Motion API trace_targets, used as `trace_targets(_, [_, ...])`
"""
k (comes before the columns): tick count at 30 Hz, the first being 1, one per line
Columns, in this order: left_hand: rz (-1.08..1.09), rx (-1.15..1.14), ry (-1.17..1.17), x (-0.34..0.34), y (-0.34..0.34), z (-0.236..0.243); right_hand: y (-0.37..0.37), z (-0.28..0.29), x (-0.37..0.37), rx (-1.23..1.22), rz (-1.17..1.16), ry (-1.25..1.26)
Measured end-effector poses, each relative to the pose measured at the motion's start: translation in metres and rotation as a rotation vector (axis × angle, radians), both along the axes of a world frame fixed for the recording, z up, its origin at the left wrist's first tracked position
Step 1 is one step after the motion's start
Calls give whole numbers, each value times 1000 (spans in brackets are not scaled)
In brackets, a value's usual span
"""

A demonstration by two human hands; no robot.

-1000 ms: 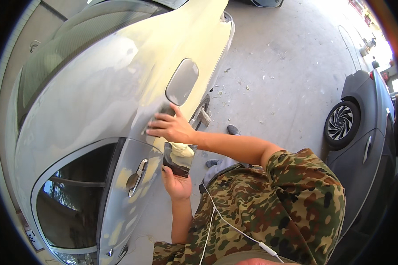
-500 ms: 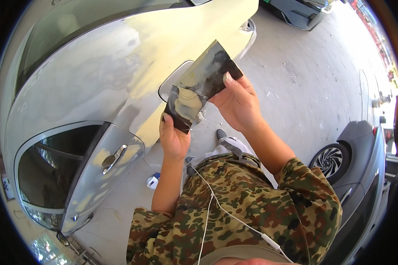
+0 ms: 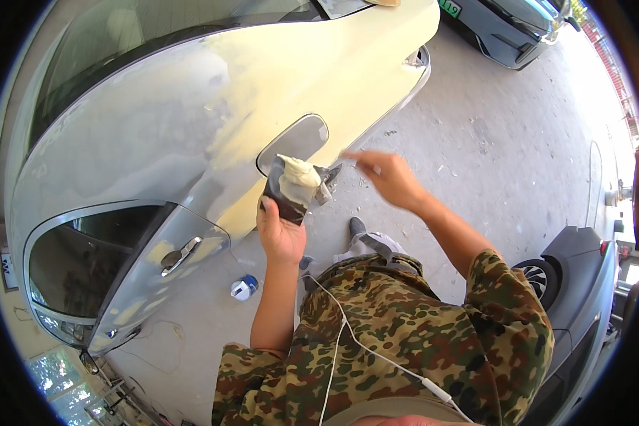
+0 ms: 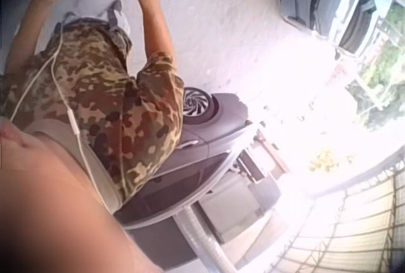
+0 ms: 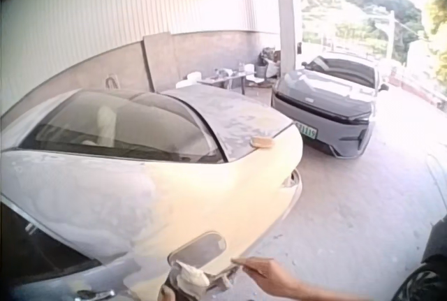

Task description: The person spreads a creamy body filler onto a metal spreader, then applies and smooths it onto the front fender of a silver car. They repeatedly add more filler and use a sponge to wipe and level the surface, working across the fender area.

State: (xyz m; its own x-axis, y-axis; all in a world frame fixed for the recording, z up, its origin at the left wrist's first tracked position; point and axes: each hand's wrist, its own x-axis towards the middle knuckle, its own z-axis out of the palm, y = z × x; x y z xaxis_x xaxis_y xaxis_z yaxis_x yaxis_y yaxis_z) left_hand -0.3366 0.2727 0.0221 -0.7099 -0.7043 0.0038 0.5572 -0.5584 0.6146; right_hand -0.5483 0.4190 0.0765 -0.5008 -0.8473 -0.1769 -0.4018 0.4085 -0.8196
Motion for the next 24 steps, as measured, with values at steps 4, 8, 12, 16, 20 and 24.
trace_targets(4, [81,-1,-95,-10,1,5,-54,-30,-93,-525,-376,346])
trace_targets(8, [93,-17,-134,-3,-7,10,-133,-48,-160,-609,-484,669])
trace_targets(12, [85,-1,-121,11,-24,10,-196,-64,-169,-569,-592,800])
trace_targets(16, [95,9,-139,29,-40,9,-227,-85,-120,-521,-540,864])
trace_targets(20, [56,-16,-203,39,-58,5,-233,-95,-80,-507,-553,802])
trace_targets(24, [14,12,-185,46,-73,-1,-242,-95,-56,-499,-558,804])
